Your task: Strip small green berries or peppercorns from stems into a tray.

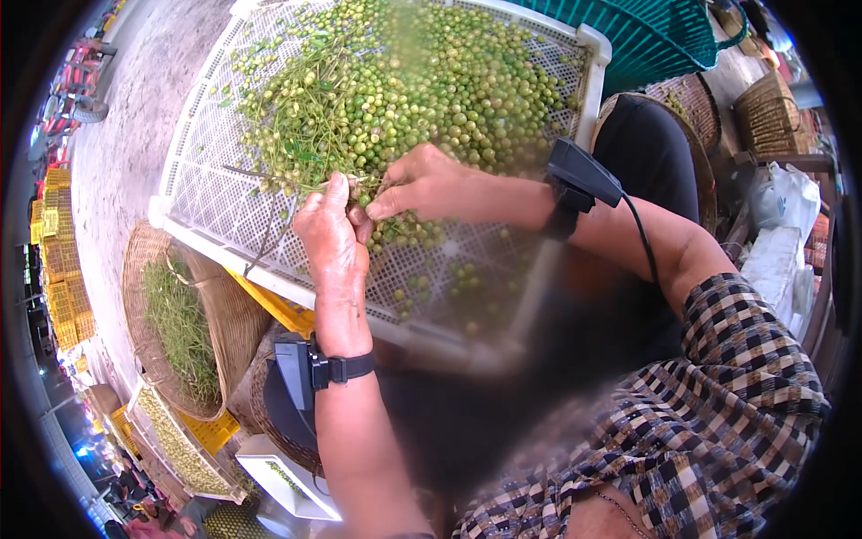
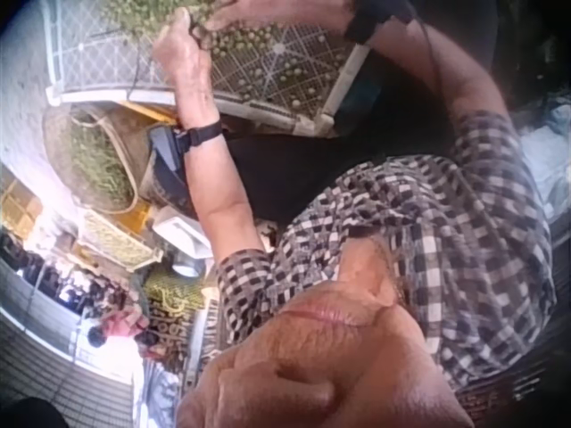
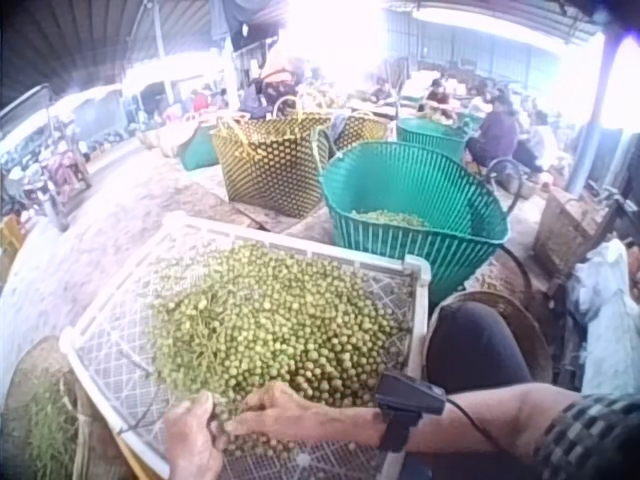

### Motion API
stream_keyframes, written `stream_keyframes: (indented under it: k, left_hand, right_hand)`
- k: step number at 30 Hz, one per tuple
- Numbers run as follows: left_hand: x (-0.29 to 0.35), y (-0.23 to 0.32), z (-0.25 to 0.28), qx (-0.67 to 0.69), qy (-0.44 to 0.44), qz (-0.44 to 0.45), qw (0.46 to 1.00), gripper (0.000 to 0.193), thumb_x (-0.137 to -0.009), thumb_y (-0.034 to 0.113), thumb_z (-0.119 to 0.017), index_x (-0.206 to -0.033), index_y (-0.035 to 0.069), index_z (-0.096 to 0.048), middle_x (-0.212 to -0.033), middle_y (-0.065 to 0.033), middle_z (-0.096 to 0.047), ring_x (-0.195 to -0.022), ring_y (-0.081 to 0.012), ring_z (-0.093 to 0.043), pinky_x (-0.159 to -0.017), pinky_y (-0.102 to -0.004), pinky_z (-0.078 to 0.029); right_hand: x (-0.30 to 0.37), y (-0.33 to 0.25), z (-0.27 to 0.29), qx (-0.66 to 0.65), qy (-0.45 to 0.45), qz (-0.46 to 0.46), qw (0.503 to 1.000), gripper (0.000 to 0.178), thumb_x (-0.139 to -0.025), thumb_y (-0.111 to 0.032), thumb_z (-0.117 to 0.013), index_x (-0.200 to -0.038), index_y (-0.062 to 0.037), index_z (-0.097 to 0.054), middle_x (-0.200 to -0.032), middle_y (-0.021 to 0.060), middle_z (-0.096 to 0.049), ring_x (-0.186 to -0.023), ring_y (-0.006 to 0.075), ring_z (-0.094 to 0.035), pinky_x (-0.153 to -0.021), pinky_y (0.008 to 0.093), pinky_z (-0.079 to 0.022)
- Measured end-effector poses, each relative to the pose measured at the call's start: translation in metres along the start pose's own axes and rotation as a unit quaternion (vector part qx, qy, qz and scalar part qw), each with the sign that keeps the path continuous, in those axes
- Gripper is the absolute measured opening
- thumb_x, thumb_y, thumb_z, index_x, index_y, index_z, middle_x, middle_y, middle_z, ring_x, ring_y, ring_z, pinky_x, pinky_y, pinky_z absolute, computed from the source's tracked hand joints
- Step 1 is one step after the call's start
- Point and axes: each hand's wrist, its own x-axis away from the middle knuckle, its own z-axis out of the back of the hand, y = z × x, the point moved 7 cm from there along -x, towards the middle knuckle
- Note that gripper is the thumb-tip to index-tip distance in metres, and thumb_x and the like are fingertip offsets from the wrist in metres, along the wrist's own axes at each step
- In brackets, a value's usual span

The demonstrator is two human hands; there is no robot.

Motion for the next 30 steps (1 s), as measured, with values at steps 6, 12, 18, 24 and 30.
stream_keyframes:
  k: [6, 12, 18, 24, 30]
  left_hand:
    - [0.001, -0.002, 0.001, 0.031, -0.003, 0.02, 0.999, 0.019, -0.089, 0.018, -0.061, -0.08, 0.003, -0.053, -0.068, -0.0045, -0.052, -0.046, -0.011, -0.042, -0.036, -0.0239, -0.029]
    - [-0.01, 0.007, 0.015, 0.06, 0.008, 0.022, 0.998, 0.019, -0.091, 0.019, -0.058, -0.086, 0.003, -0.049, -0.072, -0.0091, -0.056, -0.046, -0.0106, -0.041, -0.037, -0.0237, -0.029]
    - [-0.004, -0.001, 0.002, 0.006, 0.001, -0.016, 1.0, 0.019, -0.089, 0.017, -0.061, -0.081, 0.002, -0.056, -0.067, -0.0049, -0.052, -0.045, -0.0106, -0.042, -0.035, -0.023, -0.028]
    - [-0.006, 0.001, 0.008, 0.032, 0.002, 0.012, 0.999, 0.018, -0.09, 0.018, -0.06, -0.084, 0.002, -0.055, -0.07, -0.0069, -0.054, -0.045, -0.01, -0.042, -0.036, -0.0231, -0.028]
    - [-0.008, 0.004, 0.008, 0.081, -0.022, 0.054, 0.995, 0.019, -0.092, 0.021, -0.056, -0.088, 0.003, -0.054, -0.073, -0.0083, -0.056, -0.048, -0.0091, -0.04, -0.037, -0.0224, -0.029]
  right_hand:
    - [-0.004, 0.01, 0.013, 0.137, 0.055, 0.159, 0.976, 0.017, -0.075, -0.01, -0.065, -0.085, 0.0029, -0.064, -0.073, 0.0096, -0.06, -0.063, 0.0181, -0.057, -0.059, 0.032, -0.048]
    - [-0.016, 0.043, 0.026, -0.042, 0.063, 0.022, 0.997, 0.019, -0.067, -0.001, -0.066, -0.086, 0.0007, -0.065, -0.083, 0.0115, -0.063, -0.07, 0.0241, -0.062, -0.065, 0.0331, -0.053]
    - [-0.012, 0.012, 0.0, 0.088, 0.024, 0.027, 0.995, 0.04, -0.077, -0.036, -0.068, -0.082, 0.0035, -0.066, -0.064, 0.0125, -0.058, -0.058, 0.0173, -0.056, -0.052, 0.0333, -0.044]
    - [-0.005, 0.006, 0.006, 0.118, 0.054, 0.071, 0.989, 0.028, -0.079, -0.025, -0.064, -0.082, 0.0019, -0.067, -0.069, 0.0097, -0.063, -0.062, 0.0146, -0.056, -0.054, 0.0309, -0.044]
    - [-0.006, 0.031, 0.016, -0.09, 0.036, -0.056, 0.994, 0.02, -0.074, -0.01, -0.063, -0.091, -0.0002, -0.067, -0.078, 0.0096, -0.066, -0.069, 0.019, -0.061, -0.062, 0.0317, -0.049]
